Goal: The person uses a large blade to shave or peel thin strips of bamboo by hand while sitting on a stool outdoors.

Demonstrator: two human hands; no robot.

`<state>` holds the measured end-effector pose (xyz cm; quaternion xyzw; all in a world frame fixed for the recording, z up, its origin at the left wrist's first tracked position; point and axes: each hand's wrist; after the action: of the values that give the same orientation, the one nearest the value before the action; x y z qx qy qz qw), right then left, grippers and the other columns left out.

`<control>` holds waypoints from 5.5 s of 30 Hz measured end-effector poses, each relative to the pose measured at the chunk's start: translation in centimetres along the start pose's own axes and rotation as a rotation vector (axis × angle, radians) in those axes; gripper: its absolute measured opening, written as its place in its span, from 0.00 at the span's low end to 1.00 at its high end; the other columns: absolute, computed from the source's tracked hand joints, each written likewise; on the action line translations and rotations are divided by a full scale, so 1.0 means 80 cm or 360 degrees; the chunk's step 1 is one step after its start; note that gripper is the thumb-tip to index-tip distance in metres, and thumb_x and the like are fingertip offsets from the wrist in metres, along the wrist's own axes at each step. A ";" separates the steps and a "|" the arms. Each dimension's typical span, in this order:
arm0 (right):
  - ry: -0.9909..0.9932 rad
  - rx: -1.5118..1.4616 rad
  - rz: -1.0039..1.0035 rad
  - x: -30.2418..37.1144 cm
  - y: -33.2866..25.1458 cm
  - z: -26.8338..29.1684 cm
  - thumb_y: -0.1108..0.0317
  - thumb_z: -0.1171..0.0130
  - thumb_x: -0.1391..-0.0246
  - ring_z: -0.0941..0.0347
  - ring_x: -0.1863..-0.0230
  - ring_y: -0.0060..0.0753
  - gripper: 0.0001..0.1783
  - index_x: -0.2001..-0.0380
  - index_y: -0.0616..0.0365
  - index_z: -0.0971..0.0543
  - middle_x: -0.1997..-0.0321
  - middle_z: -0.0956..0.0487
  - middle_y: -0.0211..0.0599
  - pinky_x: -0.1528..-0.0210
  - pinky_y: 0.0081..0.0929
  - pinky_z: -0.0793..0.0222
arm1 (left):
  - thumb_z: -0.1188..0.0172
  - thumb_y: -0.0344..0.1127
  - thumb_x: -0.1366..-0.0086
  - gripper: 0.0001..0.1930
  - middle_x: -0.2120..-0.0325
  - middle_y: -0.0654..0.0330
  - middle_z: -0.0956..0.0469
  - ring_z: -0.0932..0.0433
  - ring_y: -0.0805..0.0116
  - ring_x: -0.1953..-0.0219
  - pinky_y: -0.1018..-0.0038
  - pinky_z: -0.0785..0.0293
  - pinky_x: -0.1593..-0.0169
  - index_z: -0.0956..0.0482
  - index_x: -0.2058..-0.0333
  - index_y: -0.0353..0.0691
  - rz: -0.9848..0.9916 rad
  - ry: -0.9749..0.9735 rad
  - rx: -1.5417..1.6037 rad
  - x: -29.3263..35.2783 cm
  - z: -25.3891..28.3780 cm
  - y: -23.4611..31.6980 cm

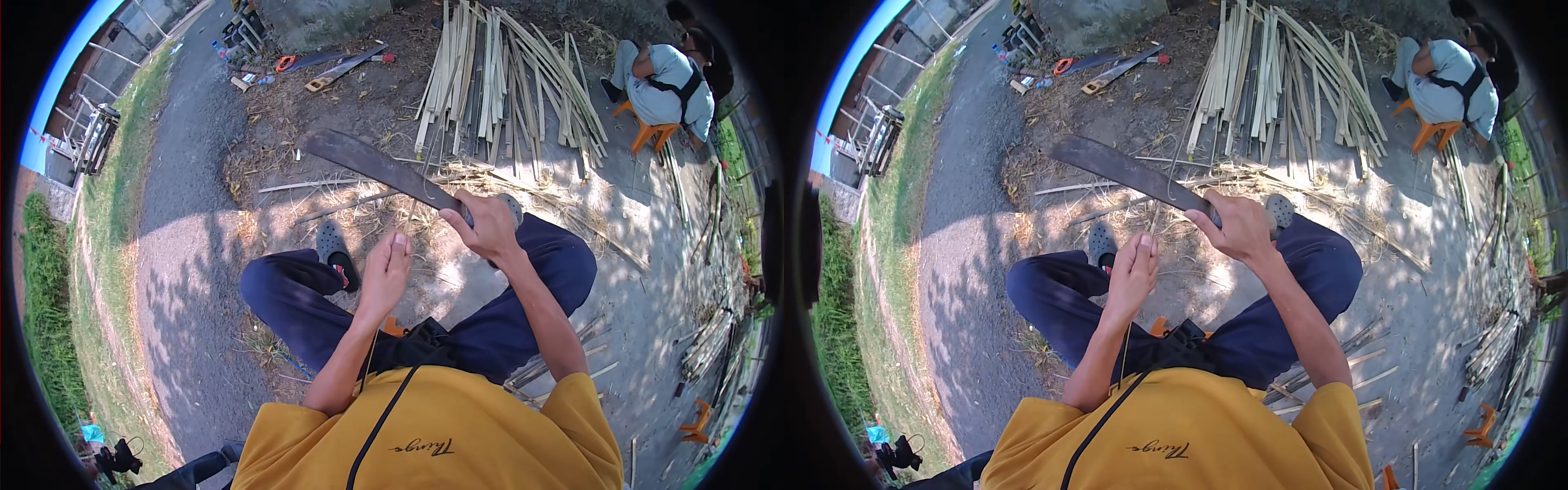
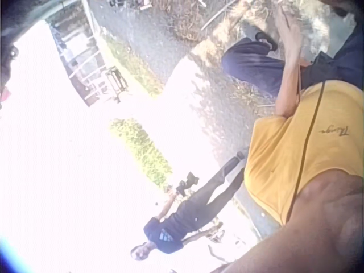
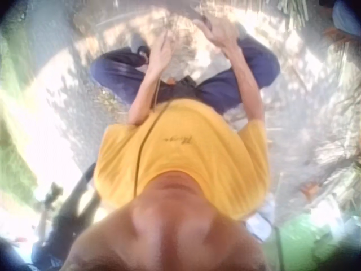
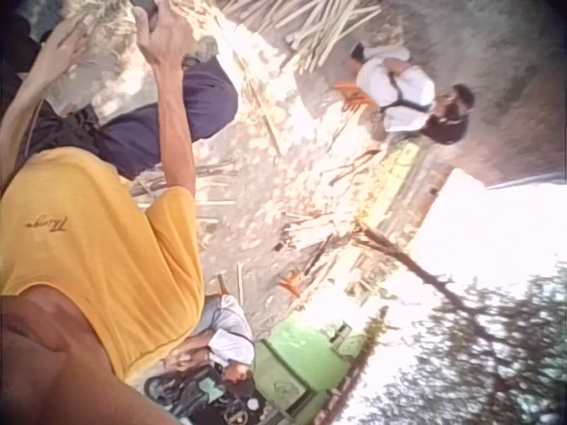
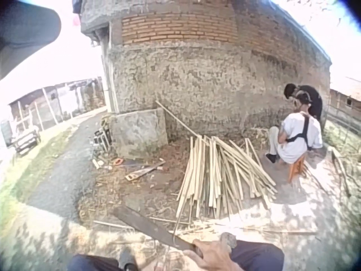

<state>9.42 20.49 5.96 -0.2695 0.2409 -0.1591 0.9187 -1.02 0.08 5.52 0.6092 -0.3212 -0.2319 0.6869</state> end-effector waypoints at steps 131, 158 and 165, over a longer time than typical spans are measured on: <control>-0.0119 -0.0104 -0.0004 0.069 -0.023 -0.029 0.45 0.38 0.36 0.18 0.74 0.52 0.25 0.48 0.52 0.19 0.73 0.16 0.46 0.70 0.41 0.28 | 0.46 0.23 0.29 0.06 0.78 0.44 0.20 0.20 0.48 0.80 0.61 0.30 0.74 0.21 0.62 0.27 -0.0423 0.0416 -0.0654 0.014 -0.020 0.005; 0.0064 -0.0212 -0.0141 0.059 -0.011 -0.006 0.49 0.39 0.35 0.20 0.71 0.58 0.24 0.53 0.63 0.18 0.74 0.19 0.52 0.68 0.42 0.30 | 0.47 0.31 0.24 0.10 0.84 0.55 0.27 0.32 0.69 0.86 0.69 0.37 0.77 0.22 0.65 0.34 -0.0180 0.0251 -0.0642 0.047 -0.028 0.023; -0.0008 -0.0219 -0.0105 0.057 -0.008 -0.009 0.45 0.41 0.34 0.18 0.71 0.56 0.26 0.52 0.60 0.18 0.75 0.18 0.52 0.66 0.43 0.27 | 0.47 0.36 0.21 0.13 0.83 0.67 0.33 0.38 0.82 0.80 0.75 0.43 0.76 0.22 0.66 0.35 -0.0333 0.0287 -0.0492 0.060 -0.022 0.018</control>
<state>12.71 17.74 4.21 -0.3401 0.2399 -0.1718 0.8929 3.45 -1.91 7.59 0.5449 -0.1540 -0.2930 0.7704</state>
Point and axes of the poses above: each hand's wrist, its own x-axis away from the middle knuckle, its own z-axis out of the back of the hand, y = z × x
